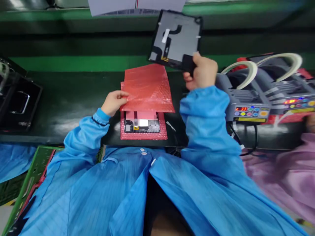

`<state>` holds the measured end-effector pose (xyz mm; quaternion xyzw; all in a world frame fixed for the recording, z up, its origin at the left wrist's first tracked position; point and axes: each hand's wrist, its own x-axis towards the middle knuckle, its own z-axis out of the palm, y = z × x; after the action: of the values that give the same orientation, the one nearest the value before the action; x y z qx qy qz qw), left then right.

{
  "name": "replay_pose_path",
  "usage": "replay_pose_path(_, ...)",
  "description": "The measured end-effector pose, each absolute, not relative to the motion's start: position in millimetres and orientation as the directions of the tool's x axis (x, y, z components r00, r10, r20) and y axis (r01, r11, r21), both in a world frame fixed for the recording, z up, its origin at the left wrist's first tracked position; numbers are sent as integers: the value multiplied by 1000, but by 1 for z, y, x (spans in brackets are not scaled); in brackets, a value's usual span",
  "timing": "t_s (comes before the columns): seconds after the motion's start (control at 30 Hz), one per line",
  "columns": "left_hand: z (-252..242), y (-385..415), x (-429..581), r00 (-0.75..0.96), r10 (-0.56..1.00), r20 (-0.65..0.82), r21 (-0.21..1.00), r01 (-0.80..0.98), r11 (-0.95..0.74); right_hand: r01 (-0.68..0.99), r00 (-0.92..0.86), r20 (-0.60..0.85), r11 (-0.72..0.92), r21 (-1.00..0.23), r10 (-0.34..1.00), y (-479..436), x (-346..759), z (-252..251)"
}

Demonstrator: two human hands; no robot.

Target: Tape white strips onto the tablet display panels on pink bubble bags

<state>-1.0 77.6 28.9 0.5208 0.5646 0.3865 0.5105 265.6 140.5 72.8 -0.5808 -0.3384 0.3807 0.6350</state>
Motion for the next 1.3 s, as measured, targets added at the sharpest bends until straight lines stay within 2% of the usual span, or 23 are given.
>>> replay_pose_path(0.03,26,58,-9,69,975,-211,956,224,191,-129,560,-32,49,-990,828,110,261,78)
replay_pose_path(0.13,16,21,-22,63,963,-263,920,316,231,-177,578,-120,-19,-984,808,33,245,83)
replay_pose_path(0.27,3,4,-23,53,979,-196,893,423,156,-229,495,-321,-235,-945,808,-15,225,66)
replay_pose_path(0.37,-5,-6,-16,21,987,-159,887,441,133,-246,411,-385,-306,-920,826,-23,212,48)
replay_pose_path(0.47,-11,-16,-7,-34,991,-129,878,461,130,-235,361,-399,-332,-914,843,-24,205,35)
replay_pose_path(0.7,-15,-11,-4,-38,994,-102,878,466,108,-144,296,-344,-314,-938,891,-18,204,23)
replay_pose_path(0.87,-15,-7,-10,-4,989,-151,937,318,144,-85,241,-371,-361,-929,897,-12,205,11)
replay_pose_path(0.97,-13,-6,-13,-12,978,-209,945,253,205,35,229,-387,-405,-914,893,-13,206,11)
replay_pose_path(1.03,-11,-5,-14,-26,967,-254,942,222,254,246,235,-332,-386,-889,914,-15,210,14)
replay_pose_path(1.1,-8,-5,-15,-29,956,-292,937,193,292,526,260,-163,-281,-802,952,-16,218,17)
replay_pose_path(1.17,-7,-5,-15,-29,951,-307,934,181,307,734,283,14,-208,-647,959,-16,229,17)
replay_pose_path(1.23,-7,-4,-15,-23,954,-298,938,178,298,803,328,50,-250,-542,943,-15,240,12)
replay_pose_path(1.3,-7,-3,-15,-14,958,-285,943,175,283,788,341,-43,-311,-531,939,-14,248,4)
